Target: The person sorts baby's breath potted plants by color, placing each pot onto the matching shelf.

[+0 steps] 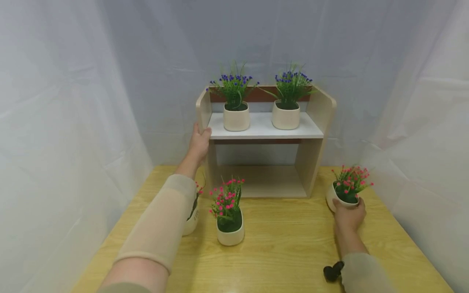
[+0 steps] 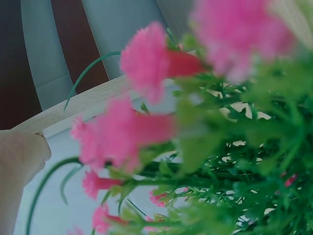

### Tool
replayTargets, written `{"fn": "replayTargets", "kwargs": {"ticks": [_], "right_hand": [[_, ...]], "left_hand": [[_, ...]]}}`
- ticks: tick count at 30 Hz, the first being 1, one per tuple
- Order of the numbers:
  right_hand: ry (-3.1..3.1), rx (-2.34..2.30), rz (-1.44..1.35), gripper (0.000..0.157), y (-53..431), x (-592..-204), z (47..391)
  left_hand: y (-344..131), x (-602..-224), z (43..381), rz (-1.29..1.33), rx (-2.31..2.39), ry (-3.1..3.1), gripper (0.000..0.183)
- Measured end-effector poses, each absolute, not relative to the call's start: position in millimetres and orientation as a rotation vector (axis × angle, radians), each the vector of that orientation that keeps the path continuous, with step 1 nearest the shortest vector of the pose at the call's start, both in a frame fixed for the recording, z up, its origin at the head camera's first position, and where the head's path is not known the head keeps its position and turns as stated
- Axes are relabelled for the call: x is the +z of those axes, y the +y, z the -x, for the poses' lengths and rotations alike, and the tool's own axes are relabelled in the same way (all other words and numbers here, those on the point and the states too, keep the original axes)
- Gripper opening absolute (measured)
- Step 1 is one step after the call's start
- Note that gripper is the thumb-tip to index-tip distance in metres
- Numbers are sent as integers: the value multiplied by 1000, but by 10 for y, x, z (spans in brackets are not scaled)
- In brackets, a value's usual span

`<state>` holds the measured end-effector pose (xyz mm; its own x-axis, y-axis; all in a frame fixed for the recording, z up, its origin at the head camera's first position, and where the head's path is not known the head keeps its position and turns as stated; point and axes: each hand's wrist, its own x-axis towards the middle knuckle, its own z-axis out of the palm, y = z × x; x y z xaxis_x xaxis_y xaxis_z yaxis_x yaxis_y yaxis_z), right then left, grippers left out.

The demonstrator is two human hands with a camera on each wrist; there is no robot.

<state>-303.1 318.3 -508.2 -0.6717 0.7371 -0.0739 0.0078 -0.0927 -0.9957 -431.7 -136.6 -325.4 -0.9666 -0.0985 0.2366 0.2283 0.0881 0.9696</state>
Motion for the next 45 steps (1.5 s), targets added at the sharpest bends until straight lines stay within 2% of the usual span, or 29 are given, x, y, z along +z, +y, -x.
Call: {"fn": "replayTargets", "kwargs": {"ticks": [26,38,45], "right_hand": [[-1710,1879,644,95,2638,-4769,2594],[-1919,1802,477,92,2393,-4765,2563],[-1942,1851,430,95,2265,-4779,2606]], "left_hand": [[-1383,-3246,4308,117,-1968,-2140,61],[-1374,-3228,4307,113,-1985,-2146,62],[-1357,-3232,4288,118,-1999,-2138,62]]}}
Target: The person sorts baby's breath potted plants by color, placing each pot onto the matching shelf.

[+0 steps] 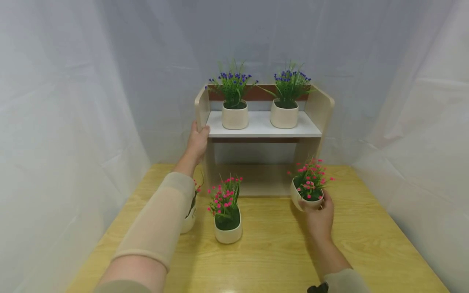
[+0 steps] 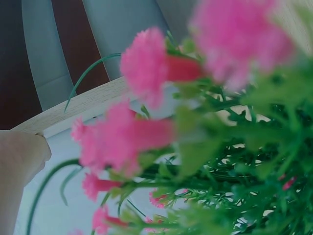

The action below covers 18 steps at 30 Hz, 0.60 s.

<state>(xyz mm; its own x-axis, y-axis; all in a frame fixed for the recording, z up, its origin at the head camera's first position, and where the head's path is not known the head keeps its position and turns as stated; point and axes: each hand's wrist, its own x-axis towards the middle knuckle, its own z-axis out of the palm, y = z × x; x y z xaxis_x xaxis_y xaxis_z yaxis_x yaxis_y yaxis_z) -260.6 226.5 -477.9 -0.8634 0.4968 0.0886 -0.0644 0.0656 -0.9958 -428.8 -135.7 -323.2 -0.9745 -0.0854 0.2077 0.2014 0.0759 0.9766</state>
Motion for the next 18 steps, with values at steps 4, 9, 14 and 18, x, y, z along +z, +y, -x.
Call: {"fn": "replayTargets", "kwargs": {"ticks": [4,9,14,18], "right_hand": [[-1986,1858,386,94,2212,-4812,2678],[-2030,1883,336,93,2153,-4863,2775],[-2090,1837,326,94,2112,-4912,2917],[-2125,1778,339,92,2088,-4959,3034]], "left_hand": [[-1362,-3224,4288,119,-1992,-2139,61],[-1360,-3216,4274,107,-1986,-2151,63],[-1360,-3224,4283,102,-1984,-2145,62],[-1363,-3231,4296,98,-1982,-2145,62]]}}
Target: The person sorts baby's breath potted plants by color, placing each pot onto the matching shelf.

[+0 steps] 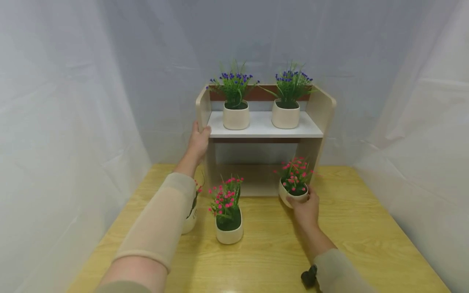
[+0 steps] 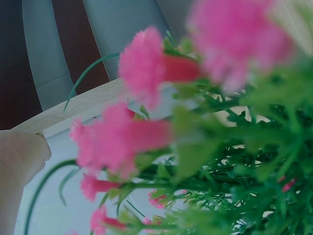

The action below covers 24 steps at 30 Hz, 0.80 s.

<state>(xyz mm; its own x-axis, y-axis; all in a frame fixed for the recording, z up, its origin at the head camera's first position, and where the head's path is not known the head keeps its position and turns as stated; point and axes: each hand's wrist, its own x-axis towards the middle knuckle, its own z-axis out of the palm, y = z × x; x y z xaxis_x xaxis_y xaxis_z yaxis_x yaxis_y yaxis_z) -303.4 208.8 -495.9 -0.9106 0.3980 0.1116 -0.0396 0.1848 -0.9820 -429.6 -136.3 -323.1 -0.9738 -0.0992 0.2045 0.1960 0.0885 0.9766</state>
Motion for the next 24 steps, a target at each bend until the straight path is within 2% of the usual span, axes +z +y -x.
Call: {"fn": "replayTargets", "kwargs": {"ticks": [5,12,19,24], "right_hand": [[-2145,1716,333,86,2057,-5008,3143],[-2159,1690,341,86,2024,-5052,3265],[-2176,1616,322,77,2012,-5096,3413],[-2221,1583,360,81,1997,-5086,3480]], "left_hand": [[-1374,-3244,4307,86,-1986,-2149,63],[-1365,-3243,4309,91,-1985,-2146,61],[-1369,-3243,4324,103,-1985,-2140,60],[-1369,-3253,4325,98,-1976,-2139,59]]}}
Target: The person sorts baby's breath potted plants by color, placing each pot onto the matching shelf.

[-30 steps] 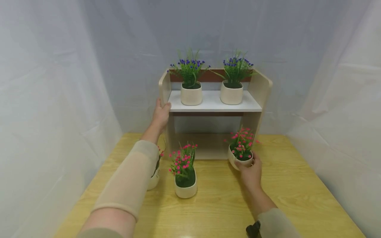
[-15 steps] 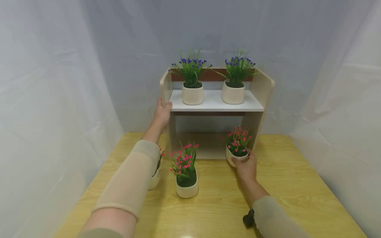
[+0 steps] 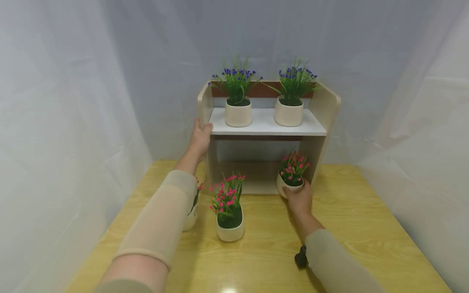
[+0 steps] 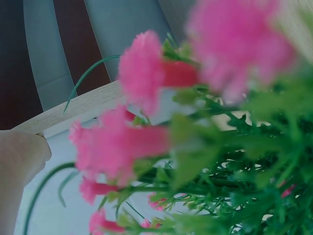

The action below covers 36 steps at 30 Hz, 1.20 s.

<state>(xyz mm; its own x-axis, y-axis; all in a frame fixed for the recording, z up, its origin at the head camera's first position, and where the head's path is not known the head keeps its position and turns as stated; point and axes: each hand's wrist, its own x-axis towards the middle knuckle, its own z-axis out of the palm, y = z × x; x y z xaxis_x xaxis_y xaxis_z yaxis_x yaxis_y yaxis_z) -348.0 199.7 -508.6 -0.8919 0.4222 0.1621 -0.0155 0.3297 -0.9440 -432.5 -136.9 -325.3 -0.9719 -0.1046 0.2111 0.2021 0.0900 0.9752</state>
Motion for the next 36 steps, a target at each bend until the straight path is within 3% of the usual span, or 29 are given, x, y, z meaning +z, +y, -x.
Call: {"fn": "replayTargets", "kwargs": {"ticks": [14,26,36], "right_hand": [[-2305,1477,446,89,1963,-5073,3715],[-2263,1430,437,79,1950,-5086,3900],[-2338,1456,468,97,2013,-5129,3978]], "left_hand": [[-1384,-3210,4302,102,-1986,-2112,60],[-1389,-3187,4301,111,-1987,-2123,66],[-1365,-3208,4268,58,-1995,-2143,68]]}}
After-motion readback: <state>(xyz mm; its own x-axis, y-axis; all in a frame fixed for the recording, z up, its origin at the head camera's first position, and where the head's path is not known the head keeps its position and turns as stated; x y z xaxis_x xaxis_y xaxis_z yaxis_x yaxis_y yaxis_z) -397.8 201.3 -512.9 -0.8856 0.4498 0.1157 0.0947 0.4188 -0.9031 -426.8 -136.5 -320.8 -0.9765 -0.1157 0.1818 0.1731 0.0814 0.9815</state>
